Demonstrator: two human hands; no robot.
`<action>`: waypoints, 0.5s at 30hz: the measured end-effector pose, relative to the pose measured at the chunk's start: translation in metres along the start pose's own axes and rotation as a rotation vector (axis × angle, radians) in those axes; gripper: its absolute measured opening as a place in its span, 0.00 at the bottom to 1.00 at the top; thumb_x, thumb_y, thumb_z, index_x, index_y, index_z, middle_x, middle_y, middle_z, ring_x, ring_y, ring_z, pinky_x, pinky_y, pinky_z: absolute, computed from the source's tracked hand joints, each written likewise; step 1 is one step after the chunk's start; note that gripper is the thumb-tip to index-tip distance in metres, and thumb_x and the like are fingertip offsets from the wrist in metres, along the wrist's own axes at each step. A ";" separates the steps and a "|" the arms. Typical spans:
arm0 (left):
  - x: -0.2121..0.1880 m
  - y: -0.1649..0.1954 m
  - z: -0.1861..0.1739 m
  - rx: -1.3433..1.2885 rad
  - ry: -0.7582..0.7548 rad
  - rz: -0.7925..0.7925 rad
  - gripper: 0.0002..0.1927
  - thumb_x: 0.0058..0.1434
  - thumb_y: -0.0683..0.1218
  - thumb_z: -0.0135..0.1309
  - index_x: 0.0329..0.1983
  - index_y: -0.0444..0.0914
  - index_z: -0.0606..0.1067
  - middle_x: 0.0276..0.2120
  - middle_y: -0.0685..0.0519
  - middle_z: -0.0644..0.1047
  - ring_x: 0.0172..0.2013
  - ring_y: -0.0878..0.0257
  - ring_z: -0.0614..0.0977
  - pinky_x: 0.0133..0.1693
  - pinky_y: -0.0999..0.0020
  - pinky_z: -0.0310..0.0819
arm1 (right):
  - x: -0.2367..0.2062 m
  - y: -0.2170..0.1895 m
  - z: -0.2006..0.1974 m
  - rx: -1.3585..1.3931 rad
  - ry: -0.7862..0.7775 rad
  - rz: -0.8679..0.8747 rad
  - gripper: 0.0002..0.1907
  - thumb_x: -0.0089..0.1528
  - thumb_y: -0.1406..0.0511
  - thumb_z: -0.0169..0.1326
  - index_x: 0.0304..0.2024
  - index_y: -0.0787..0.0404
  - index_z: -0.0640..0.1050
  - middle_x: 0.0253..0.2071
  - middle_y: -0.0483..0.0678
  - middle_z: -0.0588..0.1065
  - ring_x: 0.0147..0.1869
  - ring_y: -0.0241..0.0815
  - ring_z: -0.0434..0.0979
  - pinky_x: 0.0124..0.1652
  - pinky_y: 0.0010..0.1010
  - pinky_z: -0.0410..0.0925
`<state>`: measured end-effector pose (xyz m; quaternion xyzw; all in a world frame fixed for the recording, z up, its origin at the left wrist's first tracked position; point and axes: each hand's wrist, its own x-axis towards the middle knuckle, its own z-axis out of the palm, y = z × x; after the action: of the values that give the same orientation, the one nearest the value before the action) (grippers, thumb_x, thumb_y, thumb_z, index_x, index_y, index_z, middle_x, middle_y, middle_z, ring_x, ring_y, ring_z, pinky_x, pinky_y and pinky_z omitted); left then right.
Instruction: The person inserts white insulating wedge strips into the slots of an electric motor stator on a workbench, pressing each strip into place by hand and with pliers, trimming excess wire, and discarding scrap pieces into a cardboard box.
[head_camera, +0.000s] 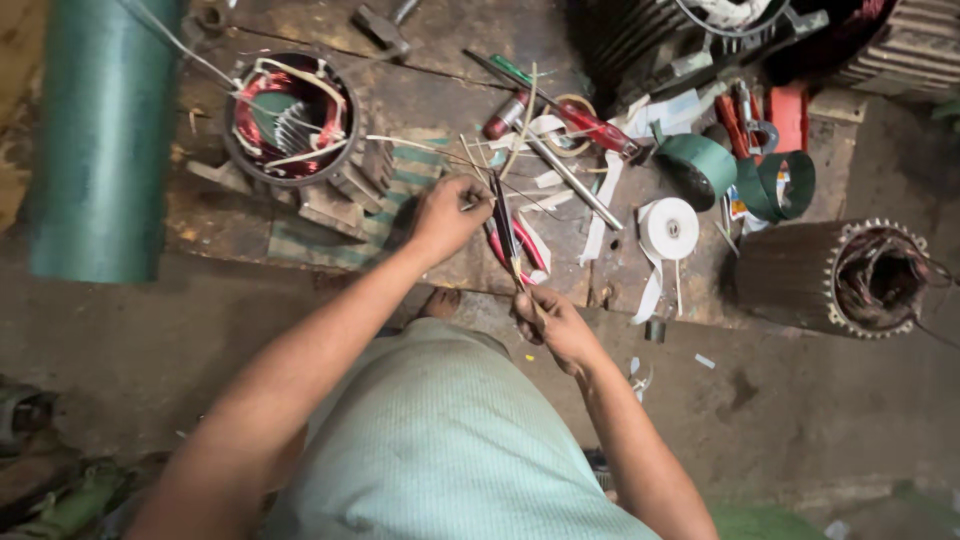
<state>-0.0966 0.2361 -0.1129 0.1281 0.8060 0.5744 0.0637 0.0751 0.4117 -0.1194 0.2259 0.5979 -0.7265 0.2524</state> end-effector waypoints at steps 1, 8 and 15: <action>0.000 0.001 -0.002 -0.074 -0.009 -0.061 0.09 0.54 0.45 0.63 0.36 0.38 0.79 0.33 0.50 0.82 0.38 0.54 0.86 0.43 0.61 0.78 | 0.003 -0.003 -0.002 0.010 -0.022 -0.017 0.21 0.67 0.50 0.55 0.34 0.59 0.74 0.25 0.41 0.68 0.27 0.32 0.64 0.27 0.25 0.57; -0.035 0.045 -0.021 0.131 -0.267 0.213 0.16 0.62 0.53 0.63 0.46 0.38 0.80 0.51 0.46 0.77 0.51 0.52 0.80 0.51 0.59 0.74 | 0.011 -0.035 -0.023 -0.888 0.287 -0.519 0.24 0.65 0.57 0.53 0.58 0.66 0.76 0.50 0.52 0.76 0.44 0.38 0.78 0.40 0.29 0.70; -0.067 0.120 -0.053 0.127 -0.533 0.636 0.08 0.52 0.52 0.66 0.32 0.45 0.83 0.71 0.45 0.60 0.72 0.41 0.53 0.71 0.38 0.42 | -0.048 -0.036 -0.009 0.415 -0.042 -0.082 0.15 0.67 0.64 0.51 0.48 0.71 0.78 0.43 0.54 0.78 0.45 0.45 0.77 0.43 0.35 0.70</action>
<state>-0.0292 0.2059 0.0150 0.5183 0.7154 0.4614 0.0817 0.0889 0.4309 -0.0635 0.2332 0.4387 -0.8483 0.1831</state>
